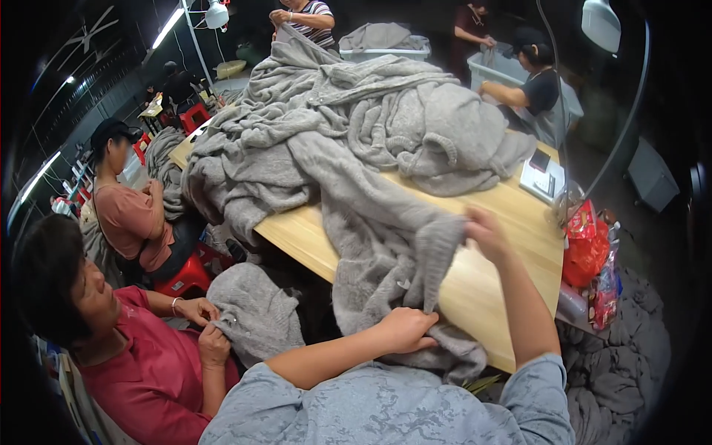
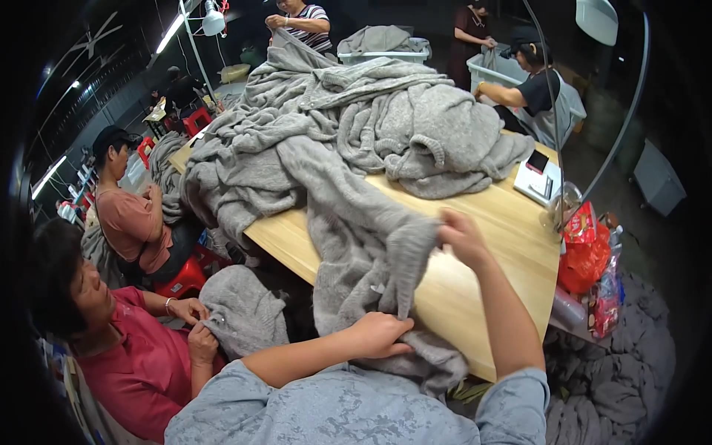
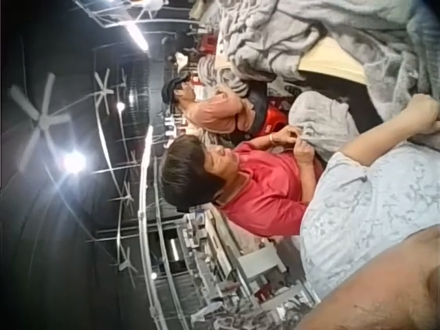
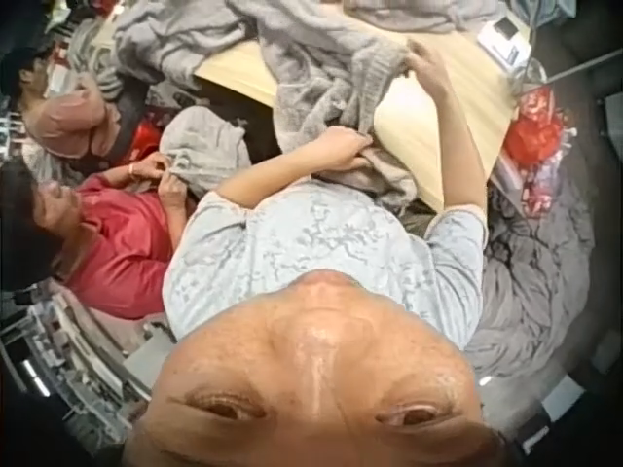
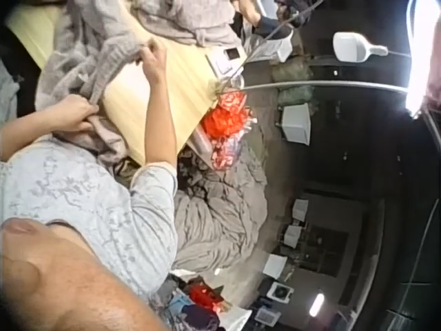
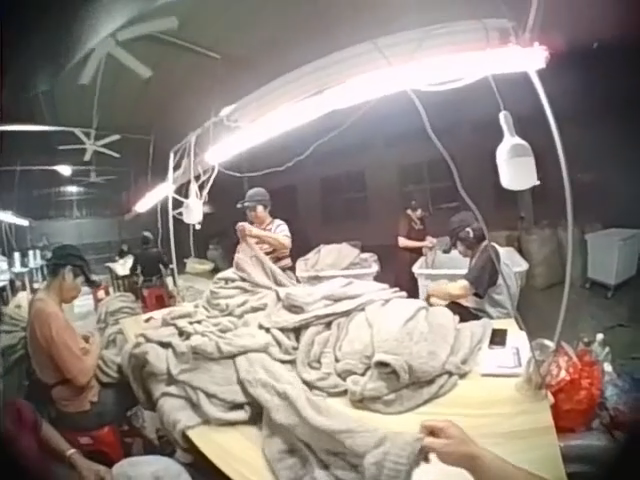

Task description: Inspecting and cleaning loose threads from grey fuzzy garments at a factory workstation.

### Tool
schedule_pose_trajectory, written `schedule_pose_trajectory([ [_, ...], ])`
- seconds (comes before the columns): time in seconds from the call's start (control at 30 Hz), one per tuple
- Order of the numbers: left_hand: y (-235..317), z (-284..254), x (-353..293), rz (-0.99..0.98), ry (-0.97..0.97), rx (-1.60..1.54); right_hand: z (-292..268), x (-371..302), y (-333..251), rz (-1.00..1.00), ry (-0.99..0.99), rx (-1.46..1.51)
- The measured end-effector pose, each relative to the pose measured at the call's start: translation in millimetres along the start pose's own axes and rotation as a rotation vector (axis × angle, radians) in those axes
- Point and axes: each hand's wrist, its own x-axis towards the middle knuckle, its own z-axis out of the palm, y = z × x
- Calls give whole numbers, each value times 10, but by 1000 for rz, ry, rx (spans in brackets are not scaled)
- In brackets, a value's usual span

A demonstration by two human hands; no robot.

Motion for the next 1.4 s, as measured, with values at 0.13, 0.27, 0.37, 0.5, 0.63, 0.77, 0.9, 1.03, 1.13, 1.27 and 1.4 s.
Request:
schedule_pose_trajectory([
  [0.13,-4,-275,-72,285,228,-308,-672,-844,-610,-262,465,339],
  [0.27,407,-792,-10,671,110,-496,-1017,-1441,-1390,-615,188,204],
  [0.37,977,-1193,89,990,248,-522,-1038,-1593,-1717,-628,249,66],
  [0.5,1496,-1770,219,1265,751,-721,-970,-1246,-1766,-498,397,-24],
  [0.63,1191,-1973,236,1013,1097,-666,-700,-124,-1742,-303,415,-53],
  [0.77,87,-1663,54,399,962,-853,25,1039,-1406,-131,290,-94],
  [0.9,-879,-928,-423,-311,787,-424,782,728,-536,-100,-108,-363],
  [1.03,-1140,-186,-696,-553,679,53,1027,-382,-84,41,-389,-330],
  [1.13,-1169,5,-558,-150,711,-131,1242,-930,-41,130,-420,-324],
  [1.27,-1200,25,-221,-81,640,-83,1423,-1256,-23,-97,-136,-548],
  [1.4,-1236,84,-99,-257,431,26,1360,-1471,79,24,103,-836],
])
